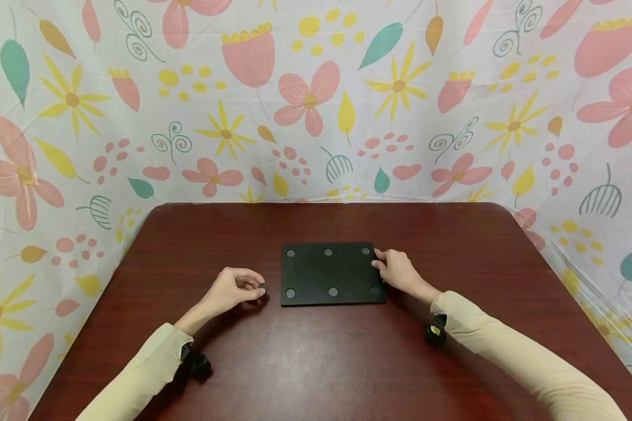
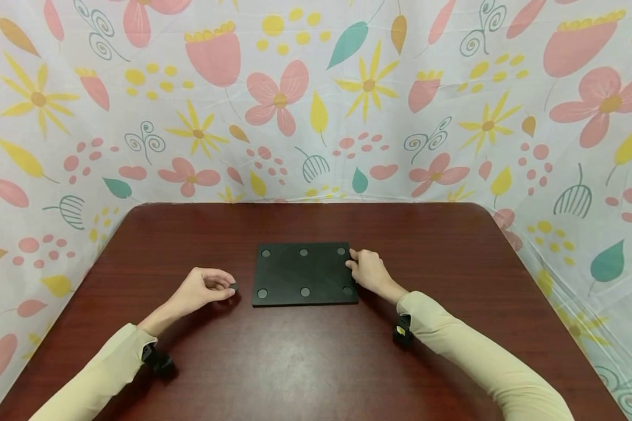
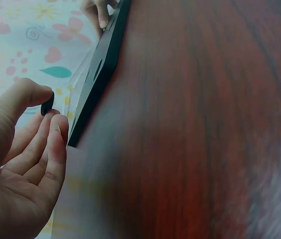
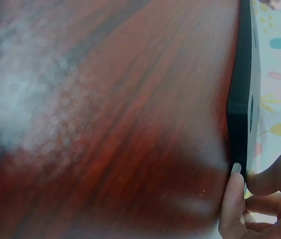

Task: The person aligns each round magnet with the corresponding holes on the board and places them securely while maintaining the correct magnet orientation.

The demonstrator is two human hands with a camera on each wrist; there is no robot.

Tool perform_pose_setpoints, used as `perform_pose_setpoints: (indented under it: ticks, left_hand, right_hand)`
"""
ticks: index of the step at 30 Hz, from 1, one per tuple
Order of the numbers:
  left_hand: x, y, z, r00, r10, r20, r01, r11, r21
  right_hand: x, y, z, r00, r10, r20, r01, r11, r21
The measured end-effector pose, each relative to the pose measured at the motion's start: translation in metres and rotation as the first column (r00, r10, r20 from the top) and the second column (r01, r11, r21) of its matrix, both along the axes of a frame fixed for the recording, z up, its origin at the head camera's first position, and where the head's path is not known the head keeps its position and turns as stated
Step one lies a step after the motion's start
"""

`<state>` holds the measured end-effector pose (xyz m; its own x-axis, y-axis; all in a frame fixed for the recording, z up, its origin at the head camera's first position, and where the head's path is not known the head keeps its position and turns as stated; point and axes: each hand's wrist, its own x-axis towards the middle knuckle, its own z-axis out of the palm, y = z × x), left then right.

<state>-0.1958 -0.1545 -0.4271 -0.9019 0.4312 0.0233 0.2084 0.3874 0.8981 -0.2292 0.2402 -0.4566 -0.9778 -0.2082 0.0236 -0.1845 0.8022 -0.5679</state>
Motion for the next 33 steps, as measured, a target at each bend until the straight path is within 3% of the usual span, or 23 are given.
perform_pose_setpoints:
  ticks: [23, 30, 33]
  left_hand:
    - [0.005, 0.014, -0.005, 0.999, 0.037, -0.019, -0.037, 0.999, 0.012]
    - [-0.006, 0.017, -0.032, 0.998, 0.066, -0.026, -0.065, 0.998, 0.015]
    - [-0.007, 0.021, -0.036, 0.997, 0.070, -0.030, -0.069, 0.997, 0.029]
  right_hand:
    - [0.000, 0.000, 0.000, 1.000, 0.003, -0.016, -0.003, 1.000, -0.011]
    - [0.000, 0.000, -0.003, 1.000, 0.002, -0.015, -0.003, 1.000, -0.010]
    - [0.000, 0.001, -0.003, 1.000, 0.006, -0.019, -0.006, 1.000, -0.011]
